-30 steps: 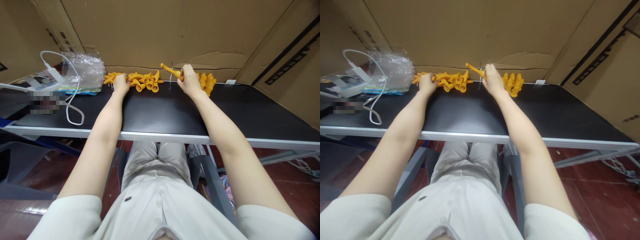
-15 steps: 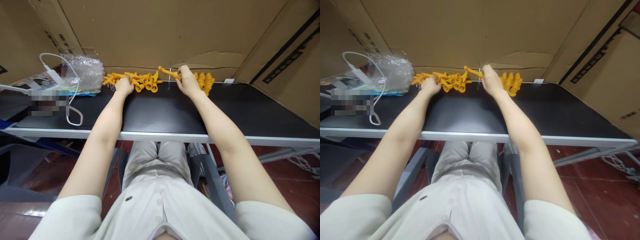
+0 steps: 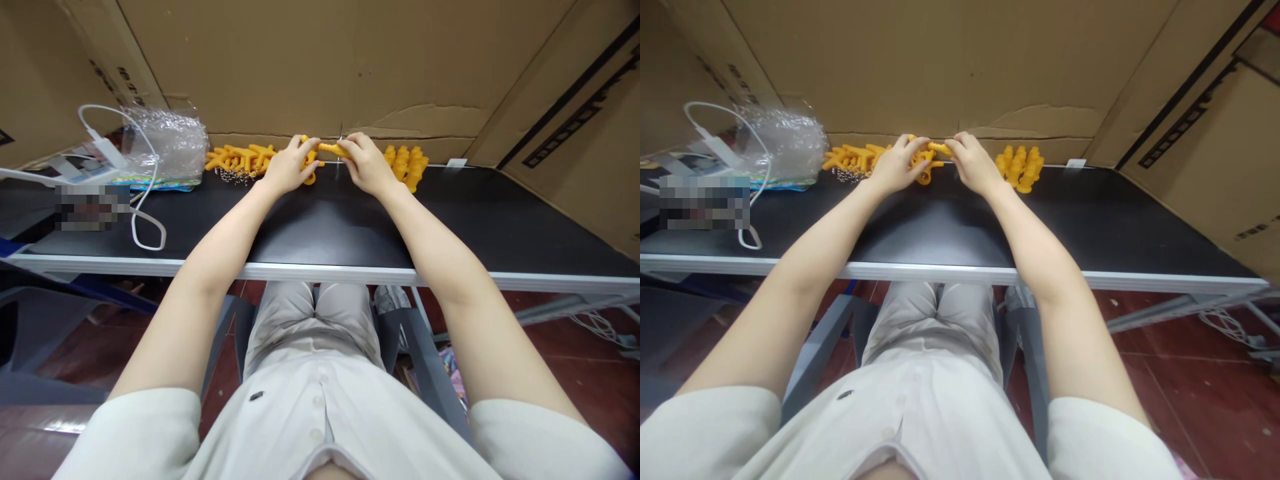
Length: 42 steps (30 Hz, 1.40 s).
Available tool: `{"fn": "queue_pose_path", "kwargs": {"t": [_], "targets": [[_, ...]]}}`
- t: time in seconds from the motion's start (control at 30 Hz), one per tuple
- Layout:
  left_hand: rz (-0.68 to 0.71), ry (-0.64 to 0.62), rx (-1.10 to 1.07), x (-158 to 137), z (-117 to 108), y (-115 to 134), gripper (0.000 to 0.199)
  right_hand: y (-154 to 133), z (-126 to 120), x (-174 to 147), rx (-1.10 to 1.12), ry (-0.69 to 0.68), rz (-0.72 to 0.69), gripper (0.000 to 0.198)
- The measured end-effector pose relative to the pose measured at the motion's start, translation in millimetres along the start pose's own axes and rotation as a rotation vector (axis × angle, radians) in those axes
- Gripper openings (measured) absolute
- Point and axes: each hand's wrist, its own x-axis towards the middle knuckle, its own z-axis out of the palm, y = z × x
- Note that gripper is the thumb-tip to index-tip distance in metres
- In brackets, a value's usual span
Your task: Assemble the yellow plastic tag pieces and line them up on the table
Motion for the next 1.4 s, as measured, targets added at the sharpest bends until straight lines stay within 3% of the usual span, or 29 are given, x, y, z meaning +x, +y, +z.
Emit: {"fn": "queue_pose_path", "kwargs": {"t": [0.3, 0.67, 0.8, 1.0, 1.17, 1.4], "targets": [[-0.049, 0.045, 0.012, -3, -8, -8, 0.048, 2, 18, 7, -0.094, -0.007, -0.087, 0.072], [-0.055, -0.12, -0.248, 1, 9, -27, 0.062, 9, 20, 6, -0.225, -0.084, -0.19, 0.066], [-0.099, -0.126, -0.326, 1, 7, -28, 0.05, 8, 21, 6, -0.223, -0.056, -0.185, 0.067], [-0.032, 0.044, -0.184, 1, 5, -21, 0.039, -7, 10, 4, -0.273, -0.072, -0.071, 0.065], [-0.041, 0.069, -0.063, -3, -3, -11, 0.047, -20, 4, 1, -0.268, -0.1, -0.046, 0.058], [-0.044, 0.057, 0.024, -6, -9, -3, 0.053, -23, 15, 4, -0.229, -0.09, -0.021, 0.048]]}}
